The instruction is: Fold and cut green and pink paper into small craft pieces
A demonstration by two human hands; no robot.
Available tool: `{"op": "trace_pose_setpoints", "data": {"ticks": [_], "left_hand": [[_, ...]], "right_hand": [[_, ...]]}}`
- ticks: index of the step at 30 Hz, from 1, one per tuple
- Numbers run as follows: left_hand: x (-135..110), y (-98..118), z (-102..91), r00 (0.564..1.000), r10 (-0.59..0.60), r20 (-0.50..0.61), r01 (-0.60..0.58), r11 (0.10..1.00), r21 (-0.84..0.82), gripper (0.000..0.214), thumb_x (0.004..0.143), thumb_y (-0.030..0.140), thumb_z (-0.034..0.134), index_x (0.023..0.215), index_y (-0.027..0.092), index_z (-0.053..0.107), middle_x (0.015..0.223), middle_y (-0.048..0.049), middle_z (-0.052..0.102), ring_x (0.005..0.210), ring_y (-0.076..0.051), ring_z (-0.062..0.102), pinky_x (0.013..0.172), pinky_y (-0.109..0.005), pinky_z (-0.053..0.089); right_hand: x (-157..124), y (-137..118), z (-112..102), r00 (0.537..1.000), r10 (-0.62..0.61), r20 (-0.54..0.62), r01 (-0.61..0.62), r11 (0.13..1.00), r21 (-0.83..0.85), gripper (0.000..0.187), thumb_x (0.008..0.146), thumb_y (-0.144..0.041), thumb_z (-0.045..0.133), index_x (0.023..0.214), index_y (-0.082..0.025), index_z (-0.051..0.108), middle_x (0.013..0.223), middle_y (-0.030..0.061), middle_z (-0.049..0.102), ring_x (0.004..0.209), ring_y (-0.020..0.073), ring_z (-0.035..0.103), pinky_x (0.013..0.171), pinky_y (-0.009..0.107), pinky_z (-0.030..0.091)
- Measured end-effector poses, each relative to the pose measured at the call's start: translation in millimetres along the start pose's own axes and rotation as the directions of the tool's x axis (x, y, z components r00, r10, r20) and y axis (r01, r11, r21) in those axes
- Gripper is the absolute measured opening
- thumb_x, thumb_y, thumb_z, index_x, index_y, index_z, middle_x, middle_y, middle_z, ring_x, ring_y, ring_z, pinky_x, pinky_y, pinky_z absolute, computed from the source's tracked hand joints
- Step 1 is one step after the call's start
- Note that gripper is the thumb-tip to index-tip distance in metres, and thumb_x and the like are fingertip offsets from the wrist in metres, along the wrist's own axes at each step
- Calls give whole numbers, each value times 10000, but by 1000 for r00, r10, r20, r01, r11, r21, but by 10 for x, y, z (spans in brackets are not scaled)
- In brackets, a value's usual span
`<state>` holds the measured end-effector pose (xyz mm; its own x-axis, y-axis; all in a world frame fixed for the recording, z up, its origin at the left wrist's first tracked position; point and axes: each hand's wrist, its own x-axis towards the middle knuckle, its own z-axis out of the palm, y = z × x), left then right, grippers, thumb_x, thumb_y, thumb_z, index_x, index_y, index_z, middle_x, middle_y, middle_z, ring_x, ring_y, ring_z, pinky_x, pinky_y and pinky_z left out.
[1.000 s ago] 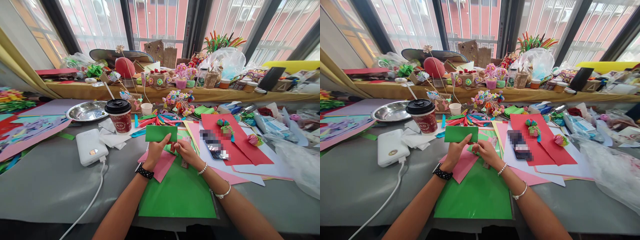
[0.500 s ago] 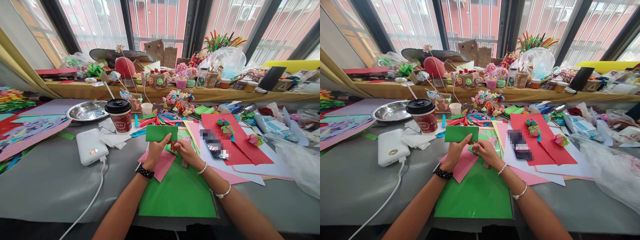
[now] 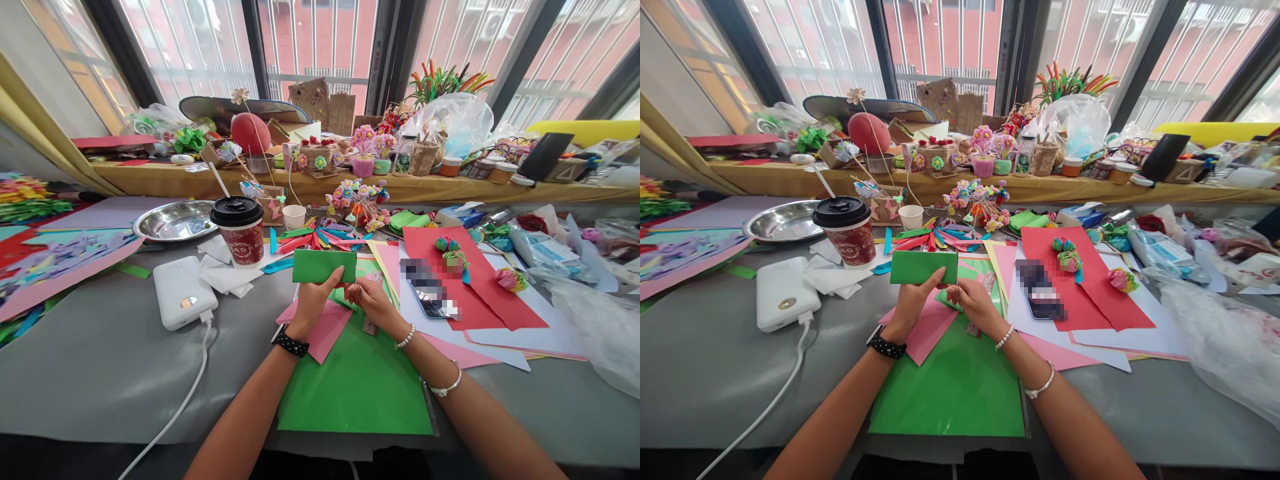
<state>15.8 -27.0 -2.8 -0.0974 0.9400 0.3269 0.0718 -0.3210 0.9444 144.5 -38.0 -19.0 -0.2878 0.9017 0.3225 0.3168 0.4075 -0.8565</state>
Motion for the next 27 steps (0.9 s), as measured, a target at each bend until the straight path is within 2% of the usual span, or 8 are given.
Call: {"op": "trace_pose_setpoints", "data": {"ticks": [3,9,14,17,19,21,23,27], "left_hand": [[0,3,-1,1000,1,-8,-1,999,-36,169,597,296,625,654,158,547,674,-5,635,663,-152,597,677,-260,464],[0,1,9,992,-114,-51,105,983,-153,219,588,311,634,688,132,558,638,-14,635,551,-159,607,562,-263,493],[6,27,25,984,-131,-124,105,975,-197,236,593,313,634,707,116,572,640,-22,637,520,-150,607,541,-244,496],[12,21,23,981,-139,-133,111,974,-199,248,595,324,631,712,114,575,644,-29,641,522,-152,607,544,-247,496],[16,13,17,981,-136,-135,111,977,-180,242,596,328,629,702,117,573,648,-29,642,541,-154,609,559,-249,495],[17,8,9,985,-118,-127,100,986,-136,224,596,325,629,674,123,568,641,-25,641,558,-153,608,582,-252,491],[13,11,4,992,-88,-85,80,993,-90,205,595,317,629,655,131,565,647,-23,643,580,-155,607,602,-257,487],[-10,38,10,995,-29,96,34,998,-43,187,612,287,618,729,146,582,785,-37,654,715,-165,606,676,-270,475]], "right_hand": [[1,4,-7,1000,13,-14,-13,1000,8,514,744,-609,262,577,-170,473,532,0,466,499,110,433,458,224,320],[0,-1,-17,999,15,-36,-14,1000,9,550,727,-634,251,566,-163,486,528,5,461,496,109,427,454,225,315],[-24,-44,0,998,13,67,-14,1000,24,606,733,-640,188,631,-149,528,561,14,483,513,107,432,468,222,326],[-32,-74,6,990,2,142,-6,1000,23,614,722,-650,196,633,-145,535,574,21,504,535,113,456,490,225,339],[-27,-83,1,989,-7,150,6,1000,7,616,712,-659,202,628,-147,533,582,23,512,545,117,464,508,233,347],[-17,-78,-15,995,-17,98,19,1000,-22,601,716,-653,211,628,-152,531,590,22,510,556,121,462,527,241,351],[-5,-65,-40,1000,-10,-7,10,999,-37,556,739,-621,233,634,-158,522,600,19,498,561,120,451,528,243,347],[10,-60,-111,969,46,-241,-35,998,52,374,754,-528,369,736,-173,484,662,10,475,558,110,423,482,225,340]]}}
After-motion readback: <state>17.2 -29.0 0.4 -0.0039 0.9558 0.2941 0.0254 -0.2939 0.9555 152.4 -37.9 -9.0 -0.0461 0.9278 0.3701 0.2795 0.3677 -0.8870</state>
